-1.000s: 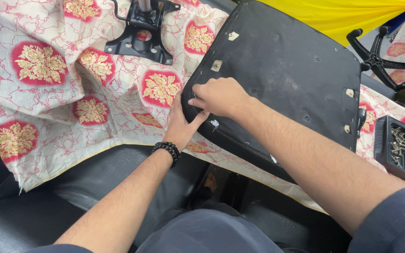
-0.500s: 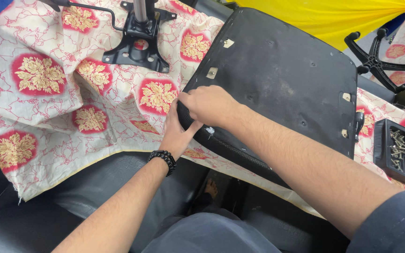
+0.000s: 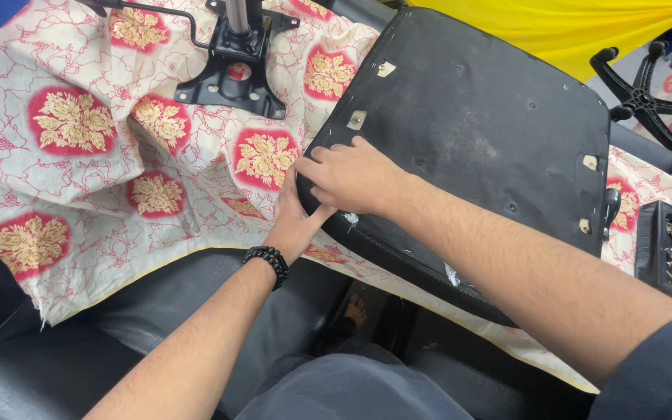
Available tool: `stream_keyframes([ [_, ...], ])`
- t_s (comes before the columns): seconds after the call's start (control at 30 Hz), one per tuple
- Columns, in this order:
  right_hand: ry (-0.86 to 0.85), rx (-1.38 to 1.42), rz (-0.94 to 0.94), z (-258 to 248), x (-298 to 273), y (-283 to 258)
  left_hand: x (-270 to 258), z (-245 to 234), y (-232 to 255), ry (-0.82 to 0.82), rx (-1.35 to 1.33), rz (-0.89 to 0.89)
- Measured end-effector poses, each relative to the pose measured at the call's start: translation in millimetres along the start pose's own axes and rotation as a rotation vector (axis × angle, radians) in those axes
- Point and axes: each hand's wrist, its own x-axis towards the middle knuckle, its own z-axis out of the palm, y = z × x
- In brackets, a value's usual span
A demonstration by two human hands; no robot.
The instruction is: The person uses a screwdriver to fasten screws into the underside of a black chair seat, then attaches a black plastic frame to the seat. The person works methodically, securing each screw before moving to the next.
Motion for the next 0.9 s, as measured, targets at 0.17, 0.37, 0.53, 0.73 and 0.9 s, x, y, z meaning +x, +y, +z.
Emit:
stream_keyframes([
  [0.17, -0.383, -0.054, 0.399, 9, 8, -4, -1, 1, -4, -0.033, -0.028, -0.096],
  [0.37, 0.154, 0.008, -0.07, 5, -4, 1, -1, -1, -4, -0.031, -0.017, -0.051],
  [0.53, -0.317, -0.003, 0.355, 8, -7, 2, -3, 0, 0, -0.02, -0.032, -0.112],
  [0.73, 0.102, -0.076, 0.128, 16, -12, -5, -1, -2, -1, -0.029, -0.043, -0.091],
  [0.9, -0.278, 0.001, 0.481, 17, 0, -14, -2, -2, -5, -0.046, -0.106, -0.055],
])
